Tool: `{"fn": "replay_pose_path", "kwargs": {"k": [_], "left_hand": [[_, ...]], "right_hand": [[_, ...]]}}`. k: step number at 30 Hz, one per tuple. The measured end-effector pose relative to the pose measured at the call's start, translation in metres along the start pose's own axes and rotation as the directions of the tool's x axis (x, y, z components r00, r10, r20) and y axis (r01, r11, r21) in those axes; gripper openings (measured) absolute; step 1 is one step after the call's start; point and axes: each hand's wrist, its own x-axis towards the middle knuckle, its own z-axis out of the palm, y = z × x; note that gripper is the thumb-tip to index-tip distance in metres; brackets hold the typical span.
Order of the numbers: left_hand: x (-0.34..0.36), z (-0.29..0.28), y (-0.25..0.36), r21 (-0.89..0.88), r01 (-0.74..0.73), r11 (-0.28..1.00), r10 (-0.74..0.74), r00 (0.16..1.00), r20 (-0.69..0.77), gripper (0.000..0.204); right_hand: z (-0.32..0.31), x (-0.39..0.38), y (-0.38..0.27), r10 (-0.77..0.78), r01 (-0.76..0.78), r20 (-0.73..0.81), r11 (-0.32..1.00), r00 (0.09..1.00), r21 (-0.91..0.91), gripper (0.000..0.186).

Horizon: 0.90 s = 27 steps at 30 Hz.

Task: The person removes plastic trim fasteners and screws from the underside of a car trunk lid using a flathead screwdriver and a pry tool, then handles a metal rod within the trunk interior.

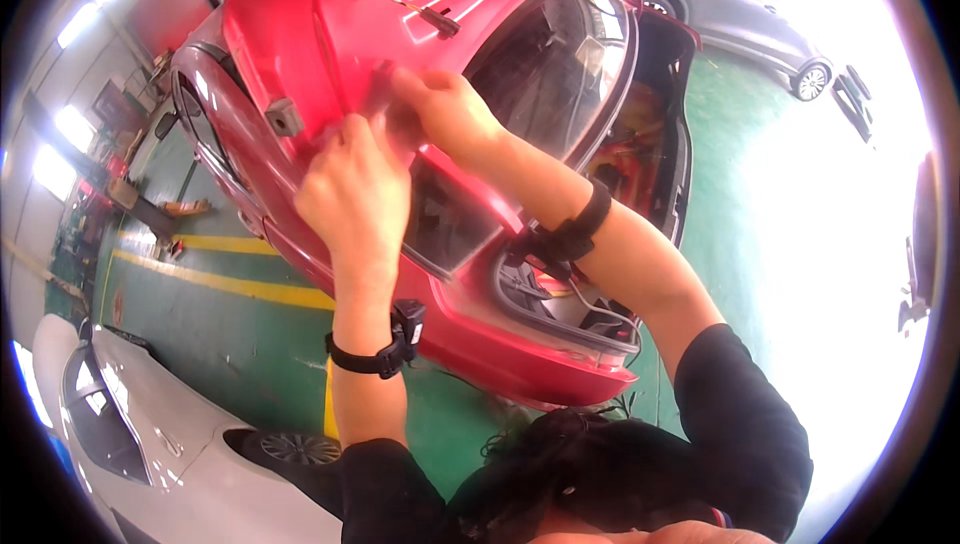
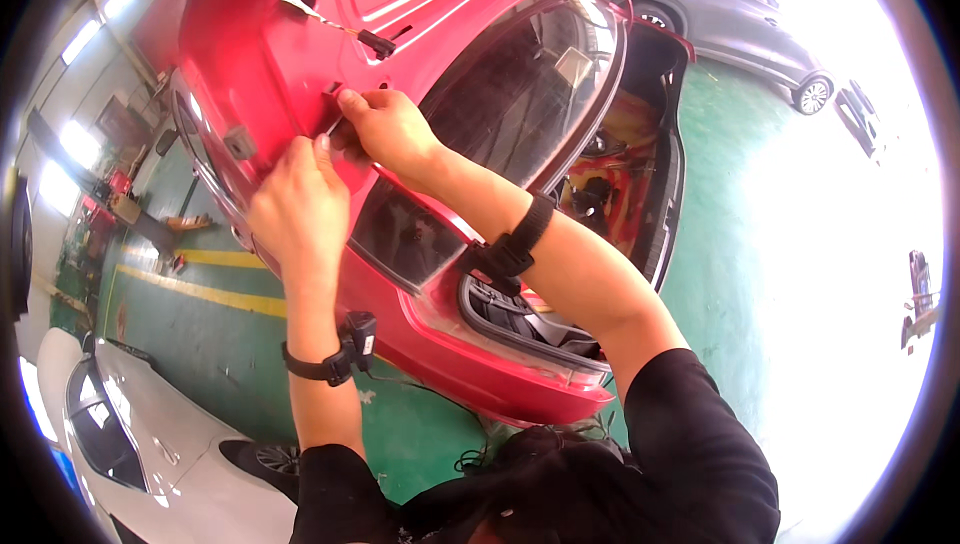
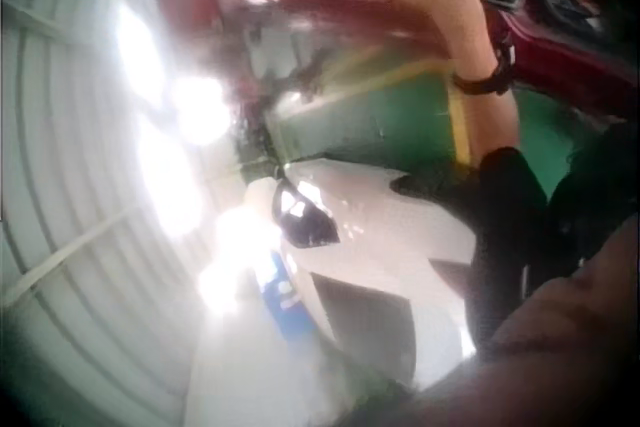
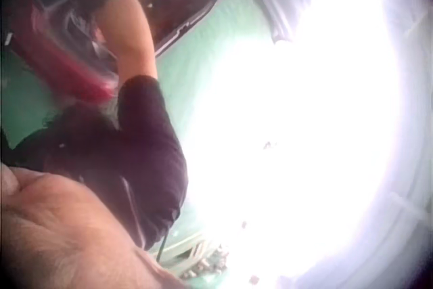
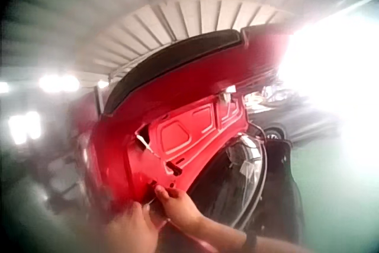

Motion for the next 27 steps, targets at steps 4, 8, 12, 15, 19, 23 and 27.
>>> {"fn": "replay_pose_path", "kwargs": {"k": [4, 8, 12, 15, 19, 23, 27], "left_hand": [[-0.029, 0.023, 0.004, -0.222, 0.096, 0.970, -0.102, 0.995, -0.016, 0.014], [-0.042, 0.036, 0.017, -0.463, 0.263, 0.847, -0.246, 0.964, 0.098, 0.010], [-0.056, 0.070, 0.045, -0.751, 0.238, 0.616, -0.347, 0.938, 0.013, 0.013], [-0.062, 0.085, 0.044, -0.809, 0.237, 0.538, -0.398, 0.918, 0.004, 0.014], [-0.058, 0.059, 0.024, -0.806, 0.233, 0.544, -0.250, 0.962, 0.109, 0.014], [-0.045, 0.032, 0.001, -0.649, 0.227, 0.726, -0.126, 0.972, 0.199, 0.014], [-0.006, -0.008, -0.024, -0.420, 0.157, 0.894, -0.008, 0.942, 0.335, 0.019]], "right_hand": [[0.003, -0.010, -0.006, 0.031, -0.030, 0.002, 0.990, 1.000, -0.140, 0.043], [0.004, -0.020, -0.010, 0.014, -0.025, -0.045, 0.967, 0.999, -0.255, 0.042], [-0.004, -0.010, 0.006, -0.221, 0.167, -0.051, 0.850, 0.974, -0.500, 0.035], [0.003, -0.005, 0.011, -0.298, 0.246, -0.020, 0.824, 0.955, -0.511, 0.032], [-0.006, -0.011, 0.009, -0.194, 0.170, -0.021, 0.901, 0.981, -0.399, 0.036], [-0.008, -0.017, 0.011, -0.080, 0.075, -0.032, 0.988, 0.996, -0.133, 0.038], [-0.003, -0.012, 0.010, 0.024, -0.029, 0.063, 0.997, 0.998, 0.078, 0.034]]}}
